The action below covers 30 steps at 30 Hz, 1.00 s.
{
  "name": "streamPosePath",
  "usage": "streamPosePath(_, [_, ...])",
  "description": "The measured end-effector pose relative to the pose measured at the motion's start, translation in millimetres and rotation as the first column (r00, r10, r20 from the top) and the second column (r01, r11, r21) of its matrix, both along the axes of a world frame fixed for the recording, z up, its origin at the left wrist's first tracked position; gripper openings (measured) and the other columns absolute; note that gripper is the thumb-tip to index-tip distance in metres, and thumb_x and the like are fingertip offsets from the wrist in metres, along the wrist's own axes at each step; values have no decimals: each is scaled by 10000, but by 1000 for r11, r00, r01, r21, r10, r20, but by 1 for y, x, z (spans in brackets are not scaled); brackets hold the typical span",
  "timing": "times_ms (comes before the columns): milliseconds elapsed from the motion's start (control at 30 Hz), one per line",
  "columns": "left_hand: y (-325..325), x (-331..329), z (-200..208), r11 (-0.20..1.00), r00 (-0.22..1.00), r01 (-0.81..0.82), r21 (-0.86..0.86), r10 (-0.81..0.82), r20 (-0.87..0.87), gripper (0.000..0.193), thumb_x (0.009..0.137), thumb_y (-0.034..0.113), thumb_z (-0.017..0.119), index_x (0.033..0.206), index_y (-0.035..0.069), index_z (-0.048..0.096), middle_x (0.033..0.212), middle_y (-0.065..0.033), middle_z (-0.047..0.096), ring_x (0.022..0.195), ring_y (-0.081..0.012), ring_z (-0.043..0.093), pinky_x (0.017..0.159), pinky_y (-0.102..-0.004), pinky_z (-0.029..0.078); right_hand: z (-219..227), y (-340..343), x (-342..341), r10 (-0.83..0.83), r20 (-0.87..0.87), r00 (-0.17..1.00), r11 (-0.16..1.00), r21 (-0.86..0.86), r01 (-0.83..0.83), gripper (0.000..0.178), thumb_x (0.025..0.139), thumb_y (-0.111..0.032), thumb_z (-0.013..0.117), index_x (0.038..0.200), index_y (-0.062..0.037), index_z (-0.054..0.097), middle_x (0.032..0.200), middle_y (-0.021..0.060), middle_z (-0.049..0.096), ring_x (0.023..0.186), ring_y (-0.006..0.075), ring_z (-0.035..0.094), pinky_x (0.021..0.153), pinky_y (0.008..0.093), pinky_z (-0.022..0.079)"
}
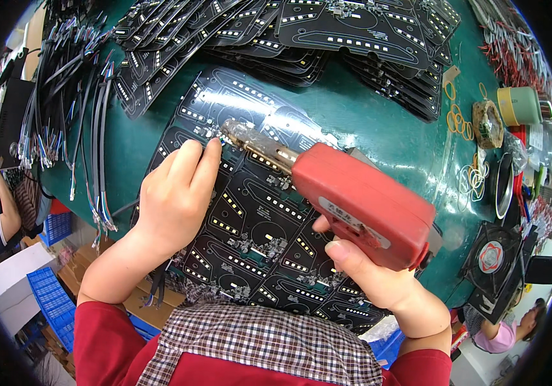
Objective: The person solders wires to circuit board panels using a soldering gun, places a panel into a cardboard box, retrieves another panel from a stack, and solders wires onto it.
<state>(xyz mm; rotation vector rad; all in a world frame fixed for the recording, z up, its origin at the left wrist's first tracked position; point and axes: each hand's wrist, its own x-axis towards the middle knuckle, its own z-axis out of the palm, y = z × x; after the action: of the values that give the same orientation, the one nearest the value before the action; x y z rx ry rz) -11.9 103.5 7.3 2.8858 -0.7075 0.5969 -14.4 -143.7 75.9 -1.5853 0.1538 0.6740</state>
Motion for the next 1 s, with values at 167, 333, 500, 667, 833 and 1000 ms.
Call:
streamPosePath(167, [0,0,0,1000,1000,-3,10,3,7,211,707,23,604,896,-69,589,738,-37,464,588,-98,486,474,-187,426,3,-3,4,36,-169,985,998,57,-27,460,825,-119,650,1245,-38,479,1085,74,570,952,136,540,729,252,466])
streamPosePath(333, [0,0,-1,1000,1000,-8,12,8,11,210,701,26,600,889,-65,588,744,-36,464,586,-96,484,469,-184,422,-3,0,1,52,-48,997,993,110,-47,494,829,-117,654,1270,-30,449,1098,89,570,1012,160,537,765,265,472])
streamPosePath(500, [-1,2,5,999,1000,-16,40,17,-8,240,668,56,596,887,-42,592,753,-32,471,587,-98,496,463,-186,428,-3,3,4,-5,-6,1000,996,91,5,542,804,-137,670,1280,-23,438,1095,125,583,832,129,569,669,249,487])
streamPosePath(667, [-7,-1,20,995,982,-80,67,90,-165,235,664,74,597,880,-19,597,758,-26,484,624,-108,525,476,-198,451,3,2,5,-94,102,990,994,74,87,555,771,-172,687,1250,0,466,1040,147,608,628,77,518,529,201,443])
streamPosePath(833, [-10,-3,22,991,969,-111,74,124,-215,268,669,62,598,923,-23,596,761,-27,489,659,-121,539,499,-212,471,7,-5,6,-58,69,996,998,39,55,539,773,-181,686,1237,0,480,1052,121,606,677,75,499,618,230,450])
streamPosePath(1000, [-8,-6,14,994,973,-76,-76,58,-221,339,687,32,599,1014,-57,590,746,-36,474,657,-133,531,524,-224,475,-1,-7,2,-65,37,997,980,189,57,482,795,-87,656,1239,-13,483,1093,102,590,894,134,557,785,276,465])
